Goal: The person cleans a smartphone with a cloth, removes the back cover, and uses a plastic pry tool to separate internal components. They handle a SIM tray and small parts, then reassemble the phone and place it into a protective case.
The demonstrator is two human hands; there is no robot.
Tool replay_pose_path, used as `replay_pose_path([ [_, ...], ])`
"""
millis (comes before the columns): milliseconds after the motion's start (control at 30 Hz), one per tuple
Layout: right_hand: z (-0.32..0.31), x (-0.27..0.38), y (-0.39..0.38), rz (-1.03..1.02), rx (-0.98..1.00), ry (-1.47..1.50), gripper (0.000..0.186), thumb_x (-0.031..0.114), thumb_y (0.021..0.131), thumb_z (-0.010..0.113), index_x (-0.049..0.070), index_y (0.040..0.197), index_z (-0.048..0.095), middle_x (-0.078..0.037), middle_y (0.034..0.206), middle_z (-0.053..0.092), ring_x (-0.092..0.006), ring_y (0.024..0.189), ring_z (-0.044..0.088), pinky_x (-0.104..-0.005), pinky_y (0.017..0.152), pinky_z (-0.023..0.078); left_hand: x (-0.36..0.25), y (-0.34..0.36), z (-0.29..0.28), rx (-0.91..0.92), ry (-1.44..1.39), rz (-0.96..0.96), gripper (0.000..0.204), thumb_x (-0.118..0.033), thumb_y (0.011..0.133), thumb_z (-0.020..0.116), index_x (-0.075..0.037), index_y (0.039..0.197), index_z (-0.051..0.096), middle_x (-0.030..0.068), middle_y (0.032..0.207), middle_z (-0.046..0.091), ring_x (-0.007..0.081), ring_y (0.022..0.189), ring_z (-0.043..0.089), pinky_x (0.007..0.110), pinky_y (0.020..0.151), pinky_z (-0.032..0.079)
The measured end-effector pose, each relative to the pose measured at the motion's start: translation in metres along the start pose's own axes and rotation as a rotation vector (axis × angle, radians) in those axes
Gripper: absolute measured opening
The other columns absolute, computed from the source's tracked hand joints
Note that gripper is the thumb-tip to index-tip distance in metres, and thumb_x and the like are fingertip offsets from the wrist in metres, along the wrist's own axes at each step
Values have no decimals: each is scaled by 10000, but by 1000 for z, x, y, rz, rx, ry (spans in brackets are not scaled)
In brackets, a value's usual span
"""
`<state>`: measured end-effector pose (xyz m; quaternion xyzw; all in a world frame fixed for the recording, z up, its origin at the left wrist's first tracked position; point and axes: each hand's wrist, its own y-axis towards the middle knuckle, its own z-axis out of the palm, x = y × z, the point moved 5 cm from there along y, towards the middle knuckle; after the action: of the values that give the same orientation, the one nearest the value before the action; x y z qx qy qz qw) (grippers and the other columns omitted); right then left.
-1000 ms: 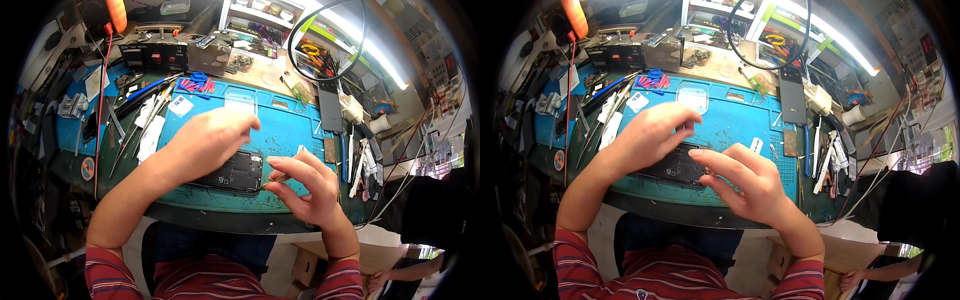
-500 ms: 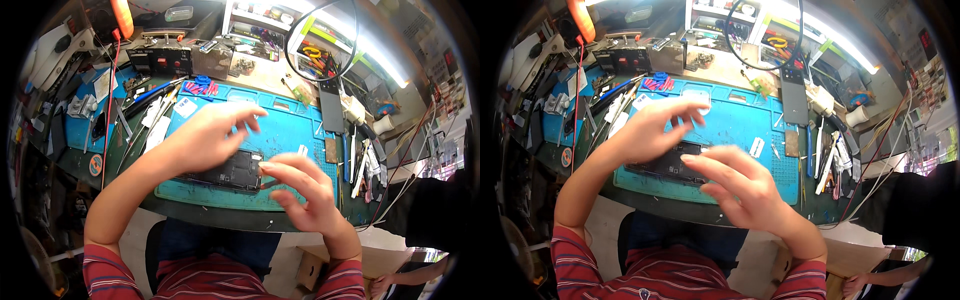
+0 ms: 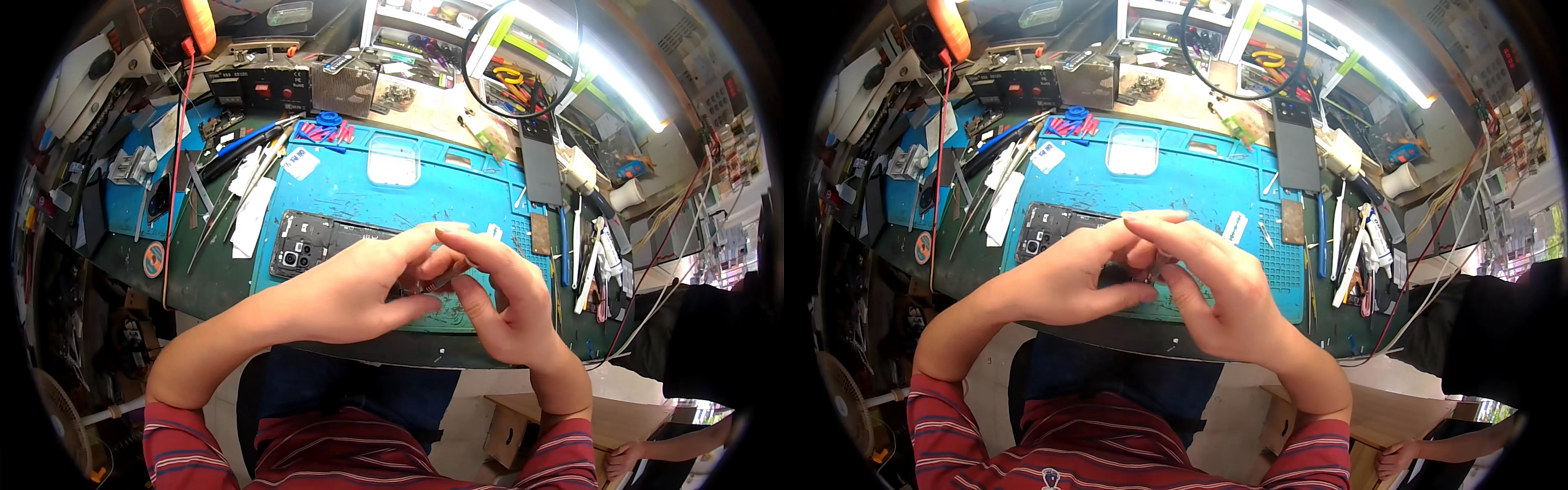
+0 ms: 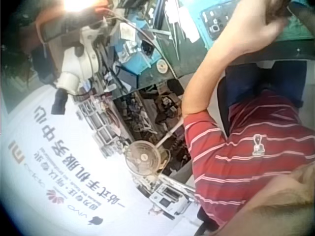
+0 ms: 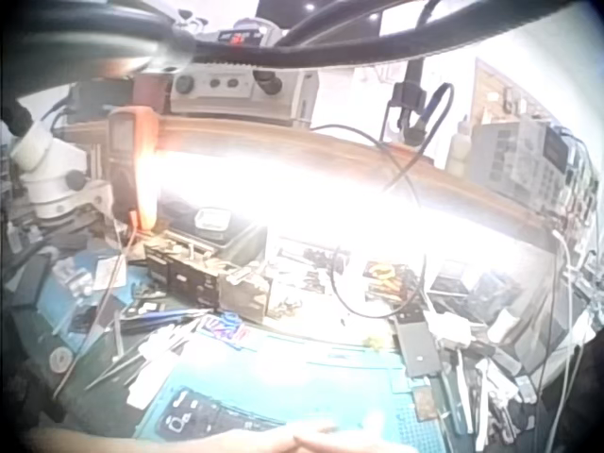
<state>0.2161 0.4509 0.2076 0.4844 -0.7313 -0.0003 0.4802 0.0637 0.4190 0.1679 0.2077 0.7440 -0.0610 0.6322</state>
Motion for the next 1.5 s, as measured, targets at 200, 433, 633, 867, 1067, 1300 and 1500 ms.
replay_pose_path([
  [200, 1, 0, -6, -88, -38, -192, 586, -110, 848, 681, 36, 1411, 609, -140, 1050, 666, -273, 904, 674, -368, 793, 571, -3, 7, -1, 2, 325, 6, 688, -79, 858, 770, -41, 1479, 476, 135, 1264, 611, 317, 1053, 665, 390, 889, 547],
  [433, 5, 2, -4, -116, -43, -170, 592, -121, 853, 665, 40, 1420, 607, -123, 1025, 650, -271, 875, 671, -374, 771, 567, 0, 8, -1, 3, 418, 74, 550, -155, 879, 791, -14, 1346, 539, 139, 1089, 669, 322, 918, 683, 405, 805, 557],
  [633, 4, 1, -1, -7, -36, 5, 622, -147, 845, 645, 52, 1432, 593, -129, 1039, 663, -269, 906, 684, -378, 789, 572, 2, 7, -5, 97, 130, -59, 739, -22, 843, 763, -28, 1517, 462, 147, 1364, 622, 239, 1047, 666, 373, 932, 543],
  [867, 3, 0, -1, -148, -44, -140, 617, -83, 817, 720, 24, 1414, 606, -149, 1054, 673, -272, 869, 679, -371, 749, 563, 0, 7, 0, -24, 158, 137, 576, -79, 897, 747, -24, 1424, 520, 89, 883, 607, 259, 781, 634, 384, 738, 545],
  [1067, 4, 5, 1, -134, -59, -136, 624, -130, 830, 685, 21, 1429, 593, -156, 1065, 675, -265, 890, 687, -351, 774, 575, 6, 10, -4, 23, 244, 25, 402, -249, 888, 802, -44, 1155, 582, 94, 884, 610, 269, 775, 642, 381, 719, 539],
  [1300, -3, 0, -4, -115, -89, -22, 623, -152, 864, 667, -19, 1460, 539, -153, 1042, 695, -226, 869, 682, -324, 773, 573, -2, 1, -11, 22, 487, 131, 283, -227, 853, 821, -43, 997, 661, 79, 902, 635, 273, 826, 654, 393, 755, 535],
  [1500, -7, -8, -10, -160, -306, 6, 611, -165, 880, 650, -62, 1464, 504, -142, 994, 685, -200, 822, 676, -311, 749, 575, 8, 10, -24, -151, 701, 172, 118, -141, 862, 763, -59, 892, 683, 101, 875, 649, 321, 872, 652, 426, 745, 527],
])
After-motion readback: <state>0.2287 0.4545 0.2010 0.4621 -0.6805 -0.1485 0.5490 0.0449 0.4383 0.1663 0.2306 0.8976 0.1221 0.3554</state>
